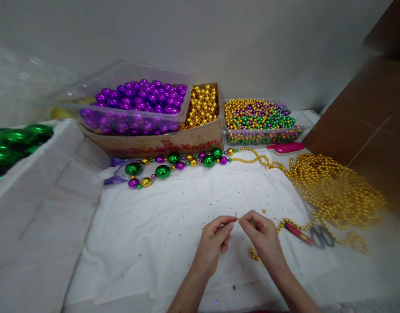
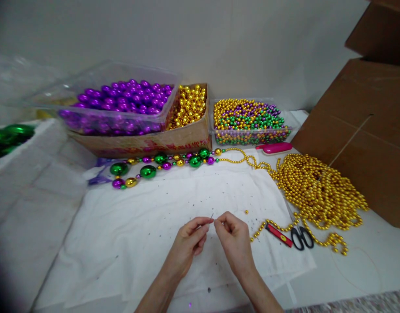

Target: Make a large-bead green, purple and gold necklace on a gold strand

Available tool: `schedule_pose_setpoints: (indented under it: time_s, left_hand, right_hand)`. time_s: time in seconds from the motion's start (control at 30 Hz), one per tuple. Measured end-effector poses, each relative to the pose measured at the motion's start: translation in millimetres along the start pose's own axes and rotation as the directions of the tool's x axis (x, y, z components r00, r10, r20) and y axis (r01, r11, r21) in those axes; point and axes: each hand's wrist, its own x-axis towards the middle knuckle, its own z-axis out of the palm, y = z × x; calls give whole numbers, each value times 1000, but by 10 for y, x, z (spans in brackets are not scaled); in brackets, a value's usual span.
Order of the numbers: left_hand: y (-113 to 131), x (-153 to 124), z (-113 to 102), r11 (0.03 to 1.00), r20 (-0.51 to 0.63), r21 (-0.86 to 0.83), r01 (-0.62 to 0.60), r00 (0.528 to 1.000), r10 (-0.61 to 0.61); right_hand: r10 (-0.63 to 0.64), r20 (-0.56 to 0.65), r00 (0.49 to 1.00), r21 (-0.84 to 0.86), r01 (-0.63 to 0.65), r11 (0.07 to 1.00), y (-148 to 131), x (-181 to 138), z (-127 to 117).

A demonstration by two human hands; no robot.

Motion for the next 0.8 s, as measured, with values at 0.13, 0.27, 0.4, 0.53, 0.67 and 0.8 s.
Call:
schedule_pose_setpoints:
  time_s: [0.13,0.27,0.4,0.53,0.67,0.8]
  left_hand:
    - [-7,-5,9,1000,-3,10,-4,1000,4]
    - [-1,-6,16,1000,0,23,-6,1000,6]
    - [1,-11,16,999,12,29,-18,1000,18]
    - [-2,-19,19,998,20,58,-27,999,26]
    - [0,-18,15,994,25,101,-50,999,48]
    - [17,-17,-14,966,32,210,-150,989,147]
  right_hand:
    - [-4,6,1000,-2,4,1000,-17,3,5]
    - [4,0,1000,27,-4,1000,-18,2,2]
    - [6,5,1000,38,-6,999,-10,4,-4]
    - [0,2,1000,30,0,1000,-20,4,-2]
    - [3,2,1000,29,-3,1000,-30,2,-2]
    - [0,-2,1000,-3,0,1000,-29,6,-21]
